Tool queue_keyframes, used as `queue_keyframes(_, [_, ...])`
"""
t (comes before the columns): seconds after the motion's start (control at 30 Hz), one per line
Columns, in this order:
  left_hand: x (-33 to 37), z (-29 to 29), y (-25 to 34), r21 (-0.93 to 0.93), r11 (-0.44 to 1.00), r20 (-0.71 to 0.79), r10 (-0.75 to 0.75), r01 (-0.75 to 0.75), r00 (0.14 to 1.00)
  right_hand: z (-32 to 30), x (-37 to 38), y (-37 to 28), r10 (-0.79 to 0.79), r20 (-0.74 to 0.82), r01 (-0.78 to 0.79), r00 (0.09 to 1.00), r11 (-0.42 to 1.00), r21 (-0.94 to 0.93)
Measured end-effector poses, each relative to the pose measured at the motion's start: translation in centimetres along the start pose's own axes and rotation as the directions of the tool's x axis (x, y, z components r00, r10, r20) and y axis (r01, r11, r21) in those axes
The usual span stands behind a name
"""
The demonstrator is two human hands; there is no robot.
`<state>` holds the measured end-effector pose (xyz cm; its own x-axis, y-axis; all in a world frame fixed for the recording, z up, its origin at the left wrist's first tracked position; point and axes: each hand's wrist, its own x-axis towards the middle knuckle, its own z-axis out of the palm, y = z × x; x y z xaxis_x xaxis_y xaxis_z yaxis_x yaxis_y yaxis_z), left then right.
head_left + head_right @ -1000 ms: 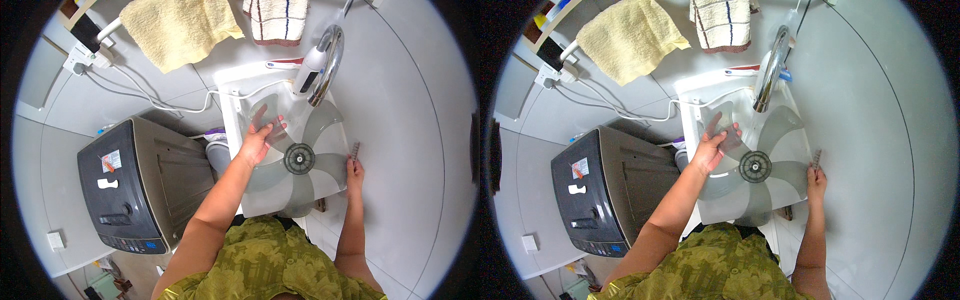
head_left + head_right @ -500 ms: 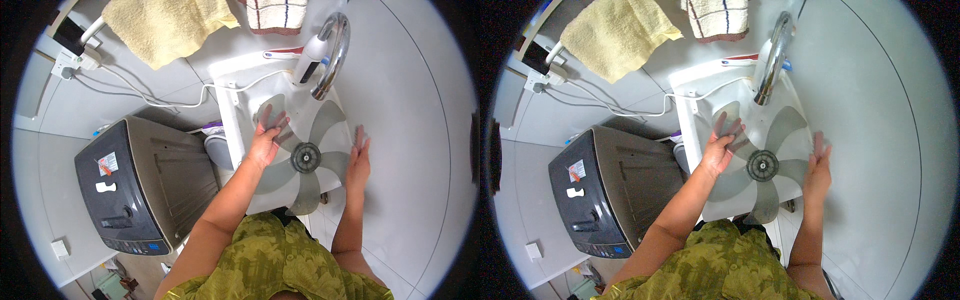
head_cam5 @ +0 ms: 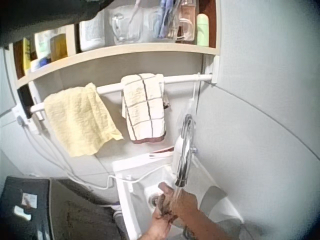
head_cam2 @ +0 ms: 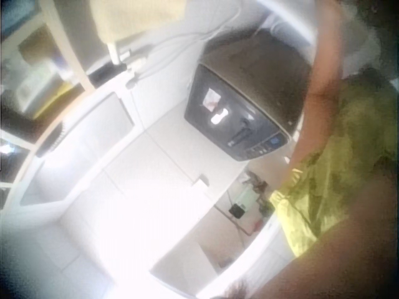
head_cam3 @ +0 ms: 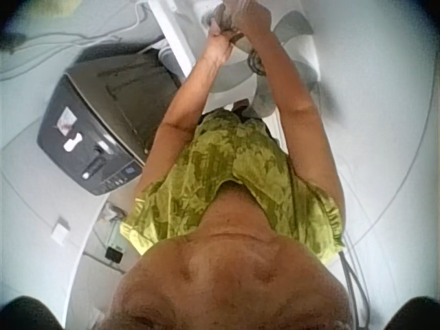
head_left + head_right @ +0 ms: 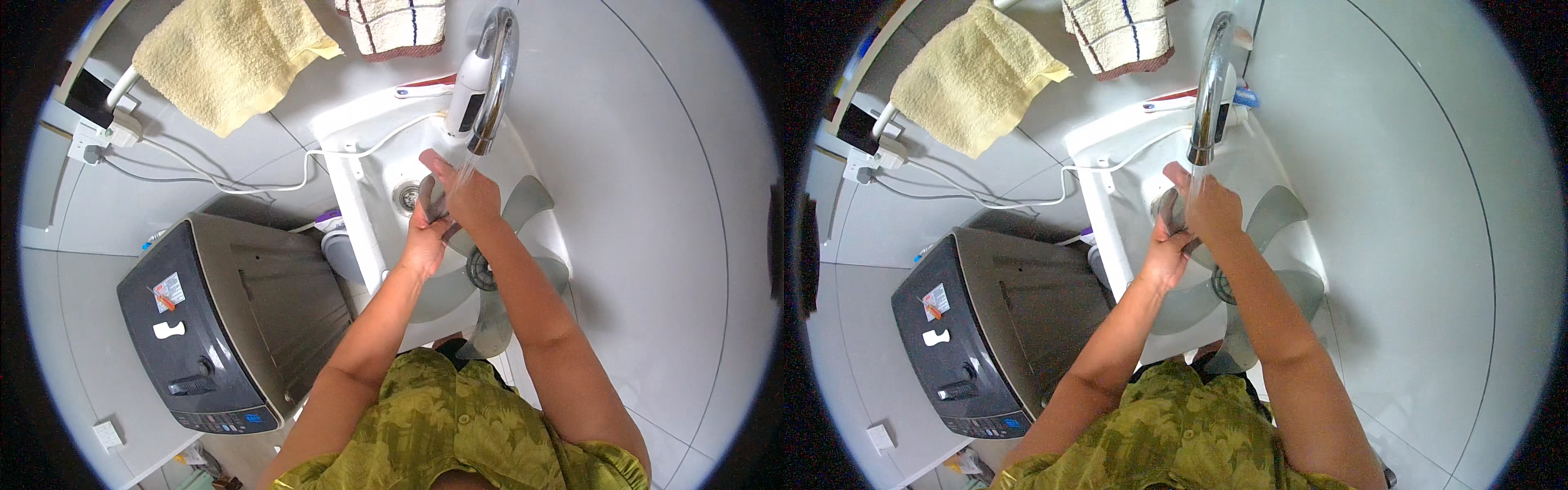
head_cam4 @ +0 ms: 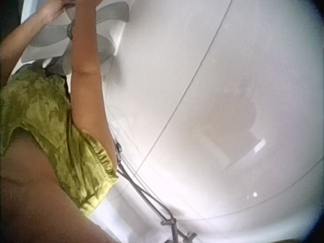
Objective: The person scrubs a detached fan blade assembly under running water using a brush and a pink sponge. They rotate the fan to clean each blade and the central hub, then rinse the cleaning tools and the fan before the clip ends.
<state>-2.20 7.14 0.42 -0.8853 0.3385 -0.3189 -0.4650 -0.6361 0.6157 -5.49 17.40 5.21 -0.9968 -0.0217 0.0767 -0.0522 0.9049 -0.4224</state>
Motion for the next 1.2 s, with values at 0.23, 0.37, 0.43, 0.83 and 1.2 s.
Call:
queue_keyframes(0.23, [0.2, -1.5, -0.3, 0.021, 0.994, 0.113, -0.105, 0.104, 0.988, -1.4, -1.1, -0.6, 0.024, 0.201, 0.020, 0.979, 0.977, -0.214])
queue_keyframes(0.37, [0.5, -1.0, 0.0, 0.058, 0.993, 0.061, -0.107, 0.104, 0.992, -0.2, -0.8, 0.7, -0.030, 0.067, 0.033, 0.997, 0.999, -0.033])
queue_keyframes(0.43, [1.0, -1.5, 0.1, 0.006, 0.993, 0.023, -0.120, 0.120, 0.992, 0.0, -2.9, -1.4, -0.099, 0.168, 0.093, 0.981, 0.995, 0.047])
queue_keyframes(0.83, [1.2, -0.7, 0.4, 0.058, 0.994, 0.067, -0.093, 0.089, 0.993, 0.3, -0.3, 1.8, -0.013, 0.002, 0.013, 1.000, 0.995, -0.102])
queue_keyframes(1.2, [1.6, 0.8, 1.1, 0.070, 0.997, 0.058, -0.018, 0.014, 0.998, -0.6, 0.7, 3.0, 0.054, -0.027, -0.054, 0.998, 0.999, 0.006])
